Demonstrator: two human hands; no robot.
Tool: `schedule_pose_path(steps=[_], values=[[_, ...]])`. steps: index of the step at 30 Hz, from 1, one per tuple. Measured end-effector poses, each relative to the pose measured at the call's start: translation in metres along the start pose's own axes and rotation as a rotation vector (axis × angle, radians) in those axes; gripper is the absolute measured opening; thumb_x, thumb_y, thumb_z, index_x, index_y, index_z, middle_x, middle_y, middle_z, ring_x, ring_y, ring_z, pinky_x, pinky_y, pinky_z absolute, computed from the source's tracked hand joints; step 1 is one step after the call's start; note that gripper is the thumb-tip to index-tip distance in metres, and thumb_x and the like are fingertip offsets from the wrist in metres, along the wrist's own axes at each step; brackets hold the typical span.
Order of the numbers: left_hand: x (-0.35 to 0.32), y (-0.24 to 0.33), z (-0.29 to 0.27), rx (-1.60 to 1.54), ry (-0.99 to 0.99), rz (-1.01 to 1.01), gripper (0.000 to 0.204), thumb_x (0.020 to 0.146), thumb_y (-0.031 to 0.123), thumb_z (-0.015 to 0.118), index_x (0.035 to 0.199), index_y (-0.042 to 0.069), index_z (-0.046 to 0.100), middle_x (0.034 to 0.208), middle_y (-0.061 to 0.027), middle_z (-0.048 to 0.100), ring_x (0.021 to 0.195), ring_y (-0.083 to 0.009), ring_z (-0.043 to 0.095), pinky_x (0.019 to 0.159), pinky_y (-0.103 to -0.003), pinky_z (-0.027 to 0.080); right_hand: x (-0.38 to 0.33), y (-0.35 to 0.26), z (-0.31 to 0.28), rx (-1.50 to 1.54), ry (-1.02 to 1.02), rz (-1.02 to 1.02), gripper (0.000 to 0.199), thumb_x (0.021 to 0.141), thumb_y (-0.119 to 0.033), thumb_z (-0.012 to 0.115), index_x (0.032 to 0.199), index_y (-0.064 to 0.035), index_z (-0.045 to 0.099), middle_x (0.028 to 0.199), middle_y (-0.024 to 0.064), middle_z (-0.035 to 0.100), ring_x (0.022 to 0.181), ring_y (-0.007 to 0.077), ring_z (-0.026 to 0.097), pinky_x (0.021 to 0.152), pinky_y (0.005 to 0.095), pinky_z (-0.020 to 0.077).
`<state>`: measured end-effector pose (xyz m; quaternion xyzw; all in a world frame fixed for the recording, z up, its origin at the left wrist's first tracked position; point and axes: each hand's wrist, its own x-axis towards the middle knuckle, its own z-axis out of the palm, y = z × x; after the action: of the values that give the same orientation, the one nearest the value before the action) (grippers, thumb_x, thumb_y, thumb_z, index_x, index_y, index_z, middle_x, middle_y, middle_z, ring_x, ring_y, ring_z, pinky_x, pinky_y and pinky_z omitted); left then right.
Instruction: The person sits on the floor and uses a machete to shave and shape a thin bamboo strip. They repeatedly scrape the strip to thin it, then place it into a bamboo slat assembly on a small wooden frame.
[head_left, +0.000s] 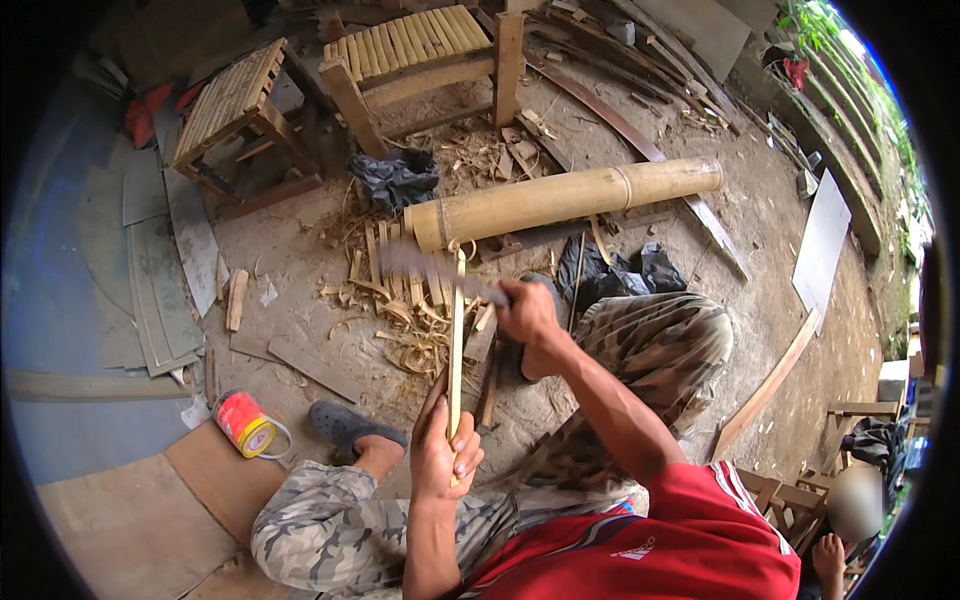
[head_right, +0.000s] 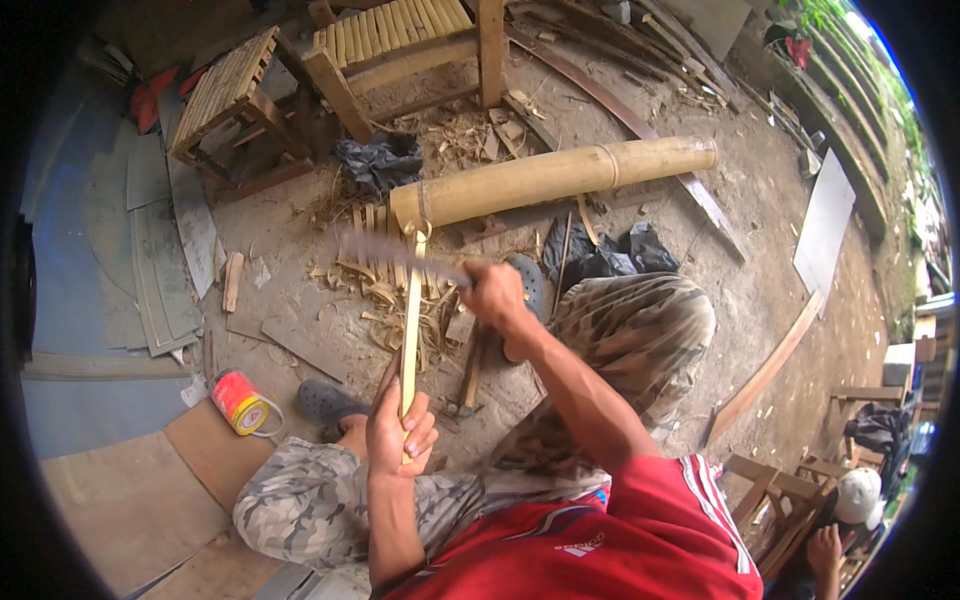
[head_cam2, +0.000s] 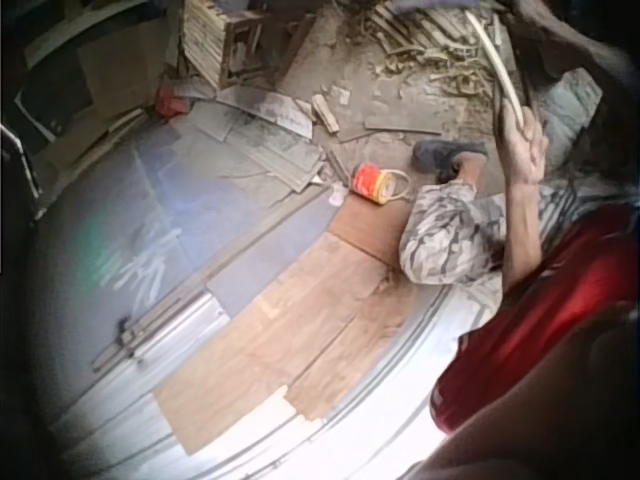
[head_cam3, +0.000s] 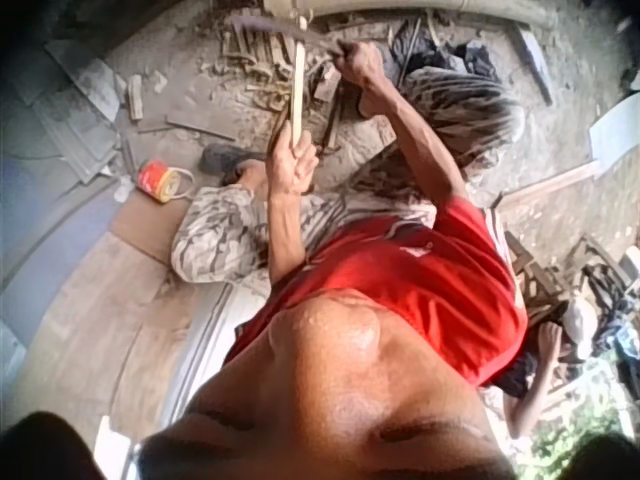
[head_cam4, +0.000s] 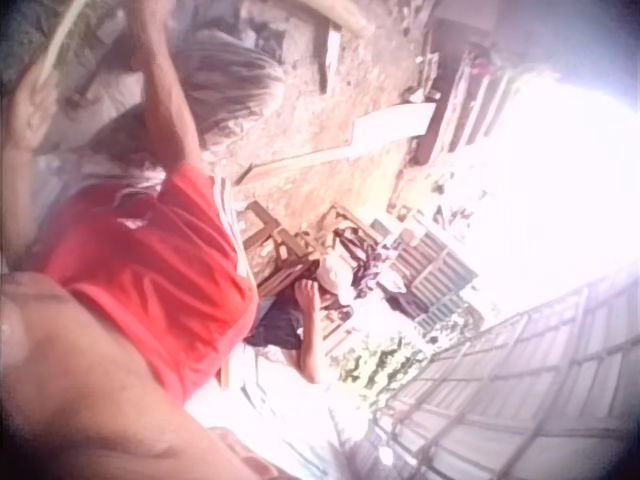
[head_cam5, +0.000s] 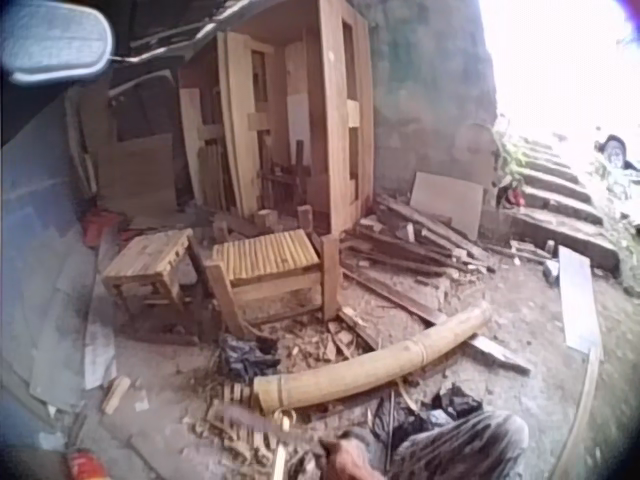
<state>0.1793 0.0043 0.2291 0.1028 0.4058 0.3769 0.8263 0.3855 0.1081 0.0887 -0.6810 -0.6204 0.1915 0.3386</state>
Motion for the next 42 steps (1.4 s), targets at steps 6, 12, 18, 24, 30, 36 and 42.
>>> schedule_pose_path(steps=[6, 12, 18, 24, 30, 36, 42], values=[[0.003, 0.000, -0.016, -0.071, 0.013, -0.001, 0.045, 0.107, 0.031, 0.035, 0.151, 0.020, 0.035, 0.058, 0.0031, 0.033, 0.036, -0.0054, 0.025, 0.033, -0.019, 0.024, -0.014, -0.028, -0.011, 0.034, -0.123, -0.297, 0.016, 0.076, -0.021, 0.064, 0.086, -0.0087, 0.068, 0.068, 0.0192, 0.065, 0.066, 0.0393, 0.065, 0.062, 0.0472, 0.0522], [0.002, -0.007, -0.019, -0.087, -0.016, -0.040, 0.045, 0.107, 0.029, 0.035, 0.151, 0.019, 0.036, 0.058, 0.0028, 0.033, 0.036, -0.0054, 0.026, 0.033, -0.018, 0.025, 0.002, 0.001, 0.002, -0.068, -0.124, 0.156, 0.018, 0.080, -0.023, 0.062, 0.090, -0.0107, 0.071, 0.067, 0.0150, 0.067, 0.061, 0.0350, 0.066, 0.059, 0.0489, 0.0516], [0.010, 0.003, -0.020, -0.112, 0.001, -0.038, 0.044, 0.108, 0.029, 0.033, 0.151, 0.021, 0.036, 0.059, 0.0027, 0.034, 0.036, -0.0057, 0.026, 0.032, -0.019, 0.025, -0.007, -0.022, 0.000, -0.016, -0.124, 0.315, 0.020, 0.079, -0.023, 0.061, 0.086, -0.0067, 0.071, 0.072, 0.0229, 0.066, 0.073, 0.0439, 0.065, 0.071, 0.0513, 0.0526], [0.022, 0.012, -0.025, -0.284, -0.045, -0.026, 0.028, 0.108, 0.029, 0.031, 0.096, 0.010, 0.049, 0.058, 0.0049, 0.035, 0.034, -0.0038, 0.031, 0.028, -0.017, 0.028, -0.020, -0.043, -0.016, 0.176, -0.026, 0.116, 0.022, 0.088, -0.019, 0.065, 0.077, 0.0005, 0.065, 0.059, 0.0219, 0.059, 0.046, 0.0303, 0.056, 0.049, 0.0423, 0.0437], [0.025, 0.006, -0.034, -0.364, -0.047, -0.035, 0.031, 0.108, 0.031, 0.032, 0.088, 0.011, 0.046, 0.059, 0.0054, 0.035, 0.034, -0.0038, 0.030, 0.028, -0.016, 0.028, -0.044, -0.061, -0.014, -0.007, -0.140, -0.325, 0.007, 0.074, -0.017, 0.070, 0.075, -0.0108, 0.068, 0.059, 0.0084, 0.064, 0.050, 0.0245, 0.062, 0.049, 0.0387, 0.0493], [0.020, 0.003, -0.032, -0.285, 0.018, -0.003, 0.026, 0.108, 0.030, 0.031, 0.116, 0.015, 0.050, 0.059, 0.0046, 0.034, 0.036, -0.0050, 0.029, 0.031, -0.018, 0.027, -0.040, -0.063, -0.015, -0.011, -0.166, -0.192, 0.006, 0.078, -0.014, 0.066, 0.072, -0.0110, 0.068, 0.059, 0.0108, 0.064, 0.050, 0.0268, 0.063, 0.050, 0.0405, 0.0513], [0.012, 0.002, -0.015, -0.189, 0.063, 0.021, 0.027, 0.107, 0.031, 0.033, 0.120, 0.017, 0.051, 0.058, 0.0047, 0.035, 0.036, -0.0053, 0.028, 0.031, -0.019, 0.027, -0.023, -0.045, -0.002, 0.000, -0.055, -0.110, 0.013, 0.072, -0.019, 0.069, 0.083, -0.0128, 0.071, 0.065, 0.0098, 0.066, 0.052, 0.0300, 0.063, 0.052, 0.0422, 0.0510]])
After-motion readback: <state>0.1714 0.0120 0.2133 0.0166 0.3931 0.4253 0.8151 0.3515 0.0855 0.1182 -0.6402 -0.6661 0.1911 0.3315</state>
